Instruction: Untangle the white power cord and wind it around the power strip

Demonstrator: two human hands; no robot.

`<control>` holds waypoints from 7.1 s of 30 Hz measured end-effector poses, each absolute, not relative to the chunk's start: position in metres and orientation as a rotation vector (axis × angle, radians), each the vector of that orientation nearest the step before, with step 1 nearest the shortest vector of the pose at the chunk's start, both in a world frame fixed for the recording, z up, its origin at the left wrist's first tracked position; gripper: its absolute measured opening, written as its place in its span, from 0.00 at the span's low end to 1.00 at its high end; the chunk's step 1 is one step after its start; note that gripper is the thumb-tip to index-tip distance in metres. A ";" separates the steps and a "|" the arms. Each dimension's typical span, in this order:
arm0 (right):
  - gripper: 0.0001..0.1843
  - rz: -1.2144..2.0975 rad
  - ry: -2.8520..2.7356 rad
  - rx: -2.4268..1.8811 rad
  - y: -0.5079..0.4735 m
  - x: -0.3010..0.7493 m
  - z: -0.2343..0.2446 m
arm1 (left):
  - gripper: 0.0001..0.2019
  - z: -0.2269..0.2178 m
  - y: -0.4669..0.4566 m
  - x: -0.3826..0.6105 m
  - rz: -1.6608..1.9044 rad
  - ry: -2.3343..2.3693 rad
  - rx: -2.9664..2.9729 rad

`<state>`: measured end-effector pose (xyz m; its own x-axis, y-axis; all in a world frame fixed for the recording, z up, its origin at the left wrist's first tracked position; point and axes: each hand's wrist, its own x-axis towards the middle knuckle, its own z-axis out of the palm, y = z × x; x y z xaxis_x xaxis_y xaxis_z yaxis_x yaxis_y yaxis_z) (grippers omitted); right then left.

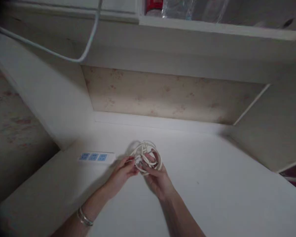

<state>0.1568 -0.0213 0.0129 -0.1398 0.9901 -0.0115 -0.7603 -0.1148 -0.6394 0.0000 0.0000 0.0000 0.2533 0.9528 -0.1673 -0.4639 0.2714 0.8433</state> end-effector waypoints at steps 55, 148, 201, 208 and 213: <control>0.28 1.591 -0.722 -0.732 -0.023 0.159 0.020 | 0.21 0.017 -0.004 -0.011 0.869 0.700 0.890; 0.18 1.332 -0.834 -1.079 -0.007 0.178 -0.004 | 0.22 0.006 0.008 -0.014 1.237 1.218 0.919; 0.14 0.692 -0.975 -1.296 0.002 0.191 -0.022 | 0.21 0.006 0.005 -0.008 1.276 0.981 0.745; 0.12 0.628 -1.130 -1.335 -0.003 0.189 -0.016 | 0.19 0.000 0.005 -0.006 1.262 0.880 0.734; 0.14 0.713 -1.152 -1.341 -0.007 0.184 -0.013 | 0.17 -0.002 0.006 -0.005 1.257 0.844 0.715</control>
<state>0.1842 -0.0070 -0.0133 0.3284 0.9183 0.2209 0.2120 0.1563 -0.9647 -0.0048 0.0057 -0.0024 0.0974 0.9842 -0.1478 -0.5093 0.1768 0.8423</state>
